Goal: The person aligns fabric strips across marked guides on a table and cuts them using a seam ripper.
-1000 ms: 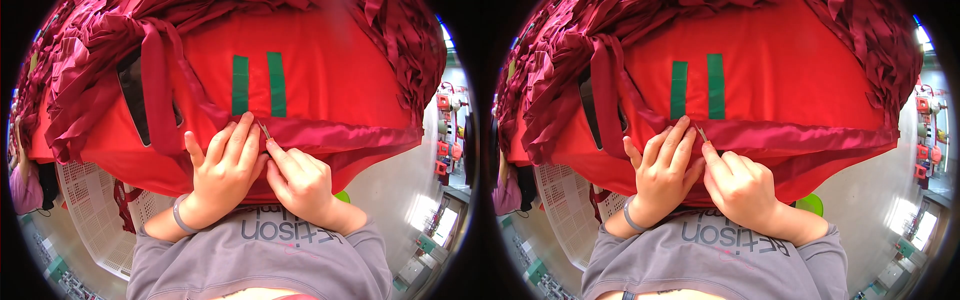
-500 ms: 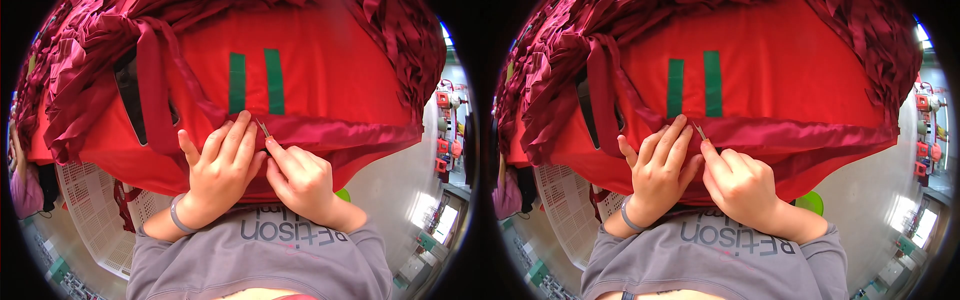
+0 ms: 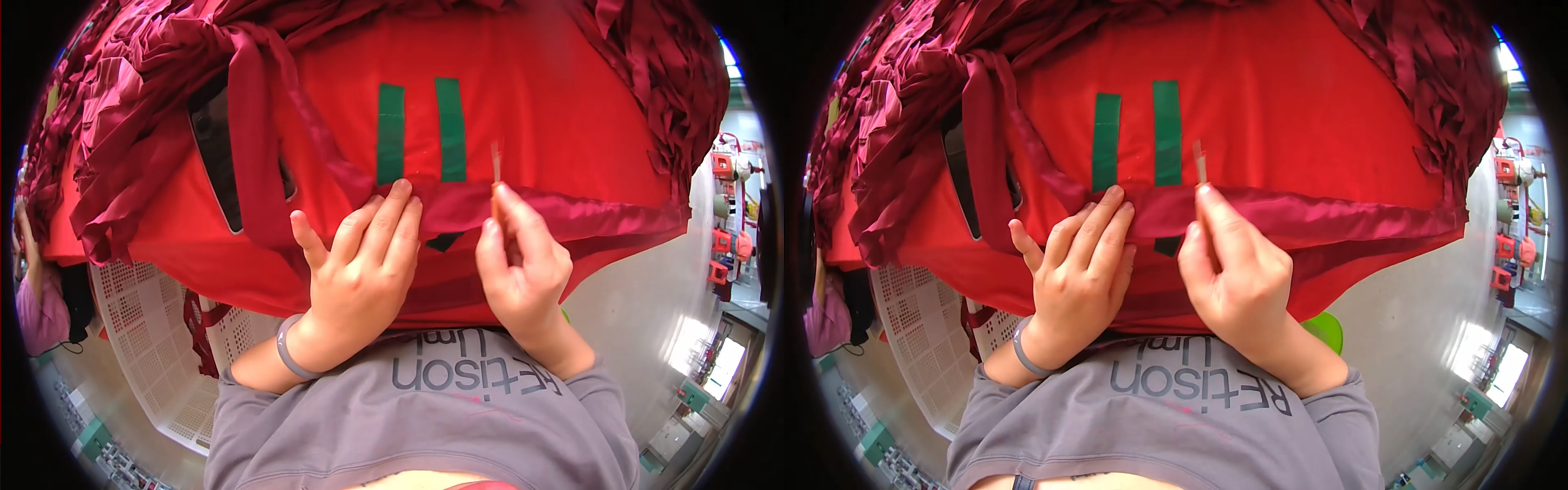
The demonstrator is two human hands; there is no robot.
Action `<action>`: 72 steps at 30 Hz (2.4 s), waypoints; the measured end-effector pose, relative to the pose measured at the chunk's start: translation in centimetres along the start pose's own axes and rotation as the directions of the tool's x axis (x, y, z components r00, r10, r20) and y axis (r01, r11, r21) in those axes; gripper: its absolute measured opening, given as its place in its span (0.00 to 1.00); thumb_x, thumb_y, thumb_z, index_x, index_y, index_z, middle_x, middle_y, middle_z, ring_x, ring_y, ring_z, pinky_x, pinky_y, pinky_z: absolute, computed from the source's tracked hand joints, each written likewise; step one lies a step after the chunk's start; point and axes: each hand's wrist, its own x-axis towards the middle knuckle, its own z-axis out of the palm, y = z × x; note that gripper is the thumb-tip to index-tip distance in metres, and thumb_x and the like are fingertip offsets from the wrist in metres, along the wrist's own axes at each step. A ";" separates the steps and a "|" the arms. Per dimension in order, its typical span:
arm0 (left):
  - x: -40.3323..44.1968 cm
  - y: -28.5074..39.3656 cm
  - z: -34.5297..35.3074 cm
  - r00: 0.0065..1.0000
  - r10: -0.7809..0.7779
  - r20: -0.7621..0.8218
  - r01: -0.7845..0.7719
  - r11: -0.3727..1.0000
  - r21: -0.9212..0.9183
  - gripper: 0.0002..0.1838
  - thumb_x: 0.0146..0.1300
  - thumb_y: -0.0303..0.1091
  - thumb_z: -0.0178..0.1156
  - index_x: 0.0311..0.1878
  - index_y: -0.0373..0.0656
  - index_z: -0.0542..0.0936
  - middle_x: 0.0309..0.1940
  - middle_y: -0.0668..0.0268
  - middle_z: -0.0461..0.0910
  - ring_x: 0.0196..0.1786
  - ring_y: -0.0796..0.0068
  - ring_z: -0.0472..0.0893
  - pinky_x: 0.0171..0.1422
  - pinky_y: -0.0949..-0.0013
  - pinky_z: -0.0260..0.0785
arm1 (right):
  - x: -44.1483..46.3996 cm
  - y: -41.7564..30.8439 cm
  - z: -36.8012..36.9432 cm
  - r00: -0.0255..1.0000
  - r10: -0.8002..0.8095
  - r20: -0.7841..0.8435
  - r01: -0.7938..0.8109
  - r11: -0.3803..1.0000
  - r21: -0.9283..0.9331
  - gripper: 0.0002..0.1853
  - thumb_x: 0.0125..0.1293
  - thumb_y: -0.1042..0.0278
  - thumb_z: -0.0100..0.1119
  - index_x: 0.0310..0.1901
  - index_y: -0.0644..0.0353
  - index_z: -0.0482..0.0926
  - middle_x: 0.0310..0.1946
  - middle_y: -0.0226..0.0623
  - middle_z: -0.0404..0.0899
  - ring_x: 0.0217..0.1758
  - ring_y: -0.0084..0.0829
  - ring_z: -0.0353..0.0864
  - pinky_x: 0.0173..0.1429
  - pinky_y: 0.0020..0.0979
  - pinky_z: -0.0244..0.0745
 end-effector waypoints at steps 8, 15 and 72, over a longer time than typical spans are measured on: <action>0.0 0.0 -0.2 1.000 0.004 0.007 -0.004 1.000 -0.016 0.17 0.59 0.38 0.59 0.53 0.54 0.80 0.57 0.74 0.77 0.50 0.78 0.76 0.75 0.42 0.15 | -0.5 -1.3 -0.6 0.932 -0.114 0.345 0.171 0.975 -0.139 0.18 0.51 0.76 0.63 0.46 0.67 0.80 0.19 0.34 0.72 0.18 0.29 0.75 0.21 0.28 0.71; 0.0 0.0 -0.2 1.000 0.009 0.010 -0.008 1.000 -0.019 0.17 0.58 0.38 0.59 0.53 0.54 0.81 0.57 0.73 0.76 0.50 0.77 0.76 0.75 0.43 0.16 | -0.1 -0.3 0.8 0.988 -0.121 0.100 0.126 0.991 -0.049 0.18 0.55 0.76 0.61 0.49 0.70 0.77 0.20 0.38 0.75 0.18 0.33 0.76 0.22 0.31 0.73; 21.4 -6.5 4.1 0.989 -0.036 0.144 0.005 0.978 0.208 0.08 0.59 0.37 0.58 0.34 0.44 0.83 0.35 0.61 0.82 0.42 0.61 0.83 0.42 0.60 0.77 | -1.0 0.6 -5.6 0.943 0.089 0.322 -0.250 0.828 0.501 0.21 0.54 0.85 0.64 0.17 0.61 0.60 0.19 0.31 0.65 0.19 0.18 0.57 0.22 0.22 0.49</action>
